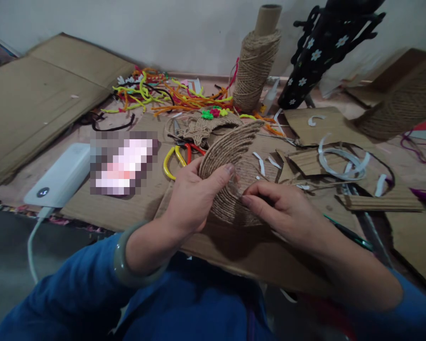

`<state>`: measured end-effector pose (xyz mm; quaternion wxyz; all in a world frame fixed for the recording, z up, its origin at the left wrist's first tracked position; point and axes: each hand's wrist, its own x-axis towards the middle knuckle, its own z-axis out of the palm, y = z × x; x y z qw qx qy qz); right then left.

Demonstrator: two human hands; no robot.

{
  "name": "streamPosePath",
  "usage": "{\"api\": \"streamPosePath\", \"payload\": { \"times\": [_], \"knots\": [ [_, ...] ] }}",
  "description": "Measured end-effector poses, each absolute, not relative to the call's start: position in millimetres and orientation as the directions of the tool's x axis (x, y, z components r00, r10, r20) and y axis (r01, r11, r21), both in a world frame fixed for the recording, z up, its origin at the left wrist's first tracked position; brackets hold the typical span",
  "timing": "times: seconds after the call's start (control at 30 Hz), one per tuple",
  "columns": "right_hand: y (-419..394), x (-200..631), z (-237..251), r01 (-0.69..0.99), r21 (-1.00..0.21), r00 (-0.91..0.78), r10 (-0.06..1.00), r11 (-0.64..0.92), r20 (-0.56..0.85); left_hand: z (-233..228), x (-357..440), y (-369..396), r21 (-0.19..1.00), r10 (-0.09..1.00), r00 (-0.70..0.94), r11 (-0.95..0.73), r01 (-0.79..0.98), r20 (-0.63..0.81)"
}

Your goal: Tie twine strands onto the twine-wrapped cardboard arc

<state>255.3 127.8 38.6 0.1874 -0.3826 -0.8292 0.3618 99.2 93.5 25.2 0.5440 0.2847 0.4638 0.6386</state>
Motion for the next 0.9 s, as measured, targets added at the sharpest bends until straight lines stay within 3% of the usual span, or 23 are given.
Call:
{"api": "streamPosePath", "payload": {
  "times": [0.2, 0.3, 0.4, 0.47, 0.53, 0.7, 0.9],
  "knots": [
    [128, 254, 38, 0.485, -0.761, -0.669, 0.743, 0.43, -0.007, 26, 100, 93, 0.914, 0.956, -0.256, 0.028, -0.406, -0.143],
    [127, 257, 37, 0.477, -0.745, -0.655, 0.754, 0.467, 0.052, 26, 100, 95, 0.906, 0.951, -0.277, 0.007, -0.422, -0.136],
    [124, 261, 33, 0.473, -0.621, -0.593, 0.747, 0.626, 0.301, 26, 99, 98, 0.887, 0.949, -0.297, -0.043, -0.461, -0.108],
    [122, 262, 30, 0.445, -0.485, -0.578, 0.655, 0.753, 0.487, 26, 98, 100, 0.868, 0.95, -0.298, -0.072, -0.491, -0.09],
    [120, 261, 27, 0.412, -0.377, -0.599, 0.558, 0.83, 0.574, 26, 98, 100, 0.855, 0.953, -0.289, -0.074, -0.513, -0.091],
    [117, 258, 23, 0.416, -0.268, -0.626, 0.488, 0.869, 0.609, 27, 97, 100, 0.835, 0.951, -0.286, -0.063, -0.546, -0.115],
    [117, 256, 25, 0.4, -0.297, -0.616, 0.494, 0.867, 0.614, 29, 97, 99, 0.848, 0.951, -0.29, -0.065, -0.527, -0.108]
  ]
}}
